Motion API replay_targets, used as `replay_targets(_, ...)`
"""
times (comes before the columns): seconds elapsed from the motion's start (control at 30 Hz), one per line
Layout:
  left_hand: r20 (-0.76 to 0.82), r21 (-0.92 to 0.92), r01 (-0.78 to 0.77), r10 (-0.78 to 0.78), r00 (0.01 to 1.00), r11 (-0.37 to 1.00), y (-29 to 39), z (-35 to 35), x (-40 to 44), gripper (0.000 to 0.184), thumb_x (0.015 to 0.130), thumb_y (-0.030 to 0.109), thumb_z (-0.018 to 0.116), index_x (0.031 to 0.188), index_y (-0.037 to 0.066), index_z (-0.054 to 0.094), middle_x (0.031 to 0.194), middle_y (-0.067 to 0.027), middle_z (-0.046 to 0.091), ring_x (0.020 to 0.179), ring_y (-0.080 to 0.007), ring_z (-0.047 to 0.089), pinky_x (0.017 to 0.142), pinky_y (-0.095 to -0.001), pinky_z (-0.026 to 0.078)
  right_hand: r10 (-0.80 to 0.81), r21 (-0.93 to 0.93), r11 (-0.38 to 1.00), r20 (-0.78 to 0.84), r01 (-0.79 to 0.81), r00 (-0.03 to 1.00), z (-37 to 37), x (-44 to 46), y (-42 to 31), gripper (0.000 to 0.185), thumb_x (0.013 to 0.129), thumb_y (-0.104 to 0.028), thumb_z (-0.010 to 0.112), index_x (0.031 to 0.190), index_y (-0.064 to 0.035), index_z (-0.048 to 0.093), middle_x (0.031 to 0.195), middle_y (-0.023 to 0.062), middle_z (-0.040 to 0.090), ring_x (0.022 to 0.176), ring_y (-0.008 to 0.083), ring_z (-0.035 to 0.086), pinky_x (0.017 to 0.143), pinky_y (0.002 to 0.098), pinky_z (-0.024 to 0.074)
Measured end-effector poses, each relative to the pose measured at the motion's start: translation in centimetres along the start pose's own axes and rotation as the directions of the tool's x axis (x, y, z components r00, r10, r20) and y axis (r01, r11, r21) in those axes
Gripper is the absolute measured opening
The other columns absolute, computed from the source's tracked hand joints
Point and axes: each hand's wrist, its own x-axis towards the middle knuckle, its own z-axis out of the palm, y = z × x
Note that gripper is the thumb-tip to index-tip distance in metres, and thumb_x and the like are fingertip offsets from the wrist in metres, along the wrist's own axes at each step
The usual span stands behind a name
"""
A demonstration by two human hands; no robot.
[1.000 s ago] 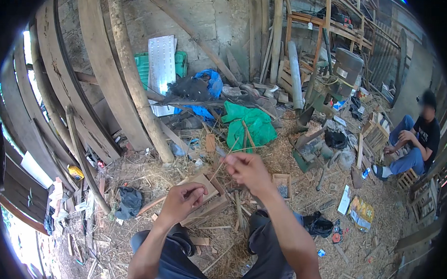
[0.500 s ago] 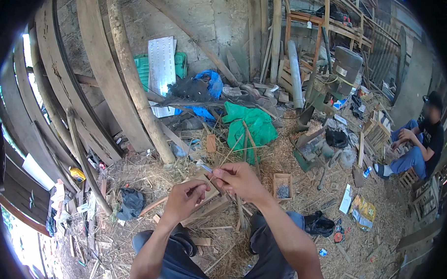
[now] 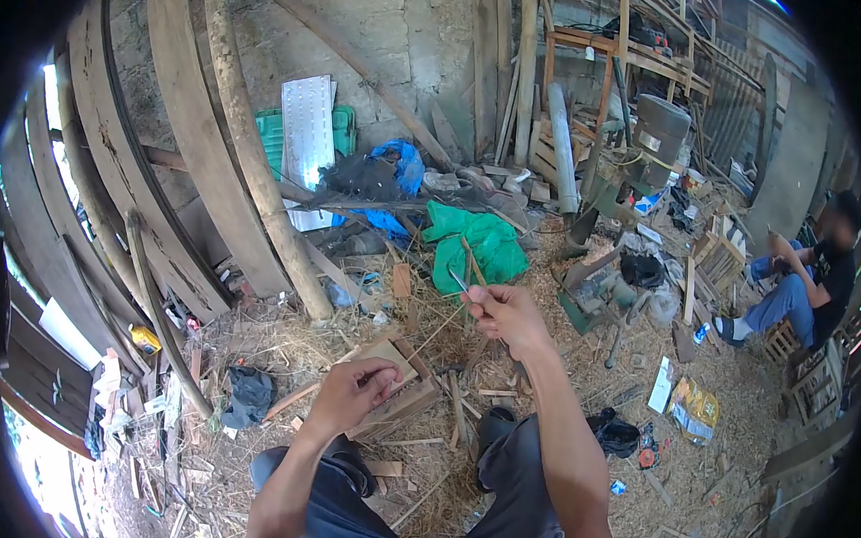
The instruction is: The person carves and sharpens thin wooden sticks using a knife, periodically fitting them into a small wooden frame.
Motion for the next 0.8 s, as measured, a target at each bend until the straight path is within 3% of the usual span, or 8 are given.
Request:
replay_targets(0.07, -0.001, 0.007, -0.01, 0.01, 1.0, 1.0, 0.0, -0.3, -0.2, 0.017, 0.092, 0.016, 0.056, 0.094, 0.001, 0.065, 0.066, -0.0032, 0.06, 0.059, -0.0087, 0.051, 0.057, -0.0258, 0.042, -0.007, -0.006, 1.0, -0.028, 0.007, 1.0, -1.1, 0.8, 0.1, 0.024, 0.093, -0.022, 0.058, 0.097, 0.0024, 0.06, 0.066, -0.0038, 0.051, 0.05, 0.0015, 0.037, 0.042, 0.0177, 0.0254)
replay_targets(0.13, 0.079, 0.06, -0.019, 0.014, 0.997, 0.998, -0.6, -1.0, -0.6, 0.017, 0.092, 0.016, 0.057, 0.094, 0.001, 0.066, 0.068, -0.004, 0.061, 0.06, -0.0087, 0.053, 0.058, -0.0262, 0.043, -0.193, -0.036, 0.98, -0.366, 0.193, 0.91, -3.6, 2.0, 0.6, 0.024, 0.092, -0.023, 0.06, 0.095, 0.0008, 0.061, 0.066, -0.0033, 0.051, 0.05, 0.0026, 0.039, 0.042, 0.0181, 0.0261)
replay_targets(0.23, -0.009, -0.007, 0.081, -0.081, 0.997, 0.997, -1.3, -1.5, -0.3, 0.014, 0.092, 0.011, 0.057, 0.094, -0.001, 0.064, 0.073, -0.0025, 0.061, 0.065, -0.0067, 0.054, 0.061, -0.0228, 0.044, -0.252, -0.068, 0.967, -0.415, 0.247, 0.874, -5.8, 1.6, -0.4, 0.025, 0.092, -0.026, 0.06, 0.092, -0.0011, 0.062, 0.065, -0.0033, 0.051, 0.051, 0.0034, 0.041, 0.042, 0.0181, 0.0278)
replay_targets(0.33, -0.039, -0.113, 0.046, -0.05, 0.998, 0.993, -2.5, -0.8, 0.6, 0.016, 0.093, 0.011, 0.056, 0.097, -0.002, 0.063, 0.074, -0.0022, 0.061, 0.066, -0.0076, 0.055, 0.062, -0.0228, 0.045, -0.196, -0.174, 0.973, -0.284, 0.151, 0.939, -2.5, 1.1, 1.2, 0.025, 0.092, -0.027, 0.058, 0.09, -0.0019, 0.063, 0.064, -0.0027, 0.053, 0.052, 0.0036, 0.043, 0.044, 0.0191, 0.0303)
replay_targets(0.47, -0.081, -0.397, 0.018, -0.055, 0.995, 0.918, -1.5, -0.1, 1.7, 0.018, 0.093, 0.013, 0.057, 0.098, -0.003, 0.063, 0.077, -0.003, 0.062, 0.069, -0.0085, 0.056, 0.064, -0.0237, 0.046, -0.486, -0.555, 0.761, -0.143, 0.337, 0.862, 0.6, 2.2, 3.4, 0.029, 0.095, -0.026, 0.052, 0.095, 0.0004, 0.063, 0.066, 0.0002, 0.057, 0.054, 0.0038, 0.048, 0.047, 0.0204, 0.035)
replay_targets(0.6, -0.083, -0.594, 0.052, -0.125, 0.989, 0.803, -1.9, 0.8, 2.1, 0.02, 0.094, 0.016, 0.057, 0.103, -0.001, 0.062, 0.082, -0.0018, 0.061, 0.072, -0.0076, 0.057, 0.067, -0.0233, 0.047, -0.498, -0.522, 0.768, -0.122, 0.371, 0.859, 3.8, 0.1, 3.2, 0.028, 0.096, -0.024, 0.05, 0.1, 0.0014, 0.063, 0.064, 0.0012, 0.056, 0.054, 0.0048, 0.049, 0.049, 0.0224, 0.0369)
replay_targets(0.7, -0.125, -0.663, 0.058, -0.187, 0.974, 0.746, -2.4, 1.4, 2.3, 0.02, 0.093, 0.016, 0.058, 0.104, -0.001, 0.06, 0.086, -0.003, 0.061, 0.075, -0.0095, 0.057, 0.07, -0.0243, 0.046, -0.25, -0.292, 0.927, -0.014, 0.235, 0.968, 6.3, -1.8, 2.4, 0.025, 0.096, -0.02, 0.051, 0.101, 0.0019, 0.062, 0.061, 0.0037, 0.054, 0.051, 0.0089, 0.047, 0.05, 0.0279, 0.0379)
replay_targets(0.8, -0.205, -0.64, 0.009, -0.182, 0.962, 0.768, -2.2, 1.6, 2.5, 0.019, 0.092, 0.015, 0.059, 0.102, 0.0, 0.058, 0.088, -0.0041, 0.061, 0.078, -0.0111, 0.057, 0.071, -0.0254, 0.046, -0.34, -0.506, 0.8, 0.062, 0.323, 0.939, 7.1, -1.6, 3.9, 0.024, 0.097, -0.019, 0.049, 0.102, 0.0004, 0.062, 0.063, -0.0006, 0.052, 0.055, 0.0046, 0.043, 0.051, 0.0225, 0.0357)
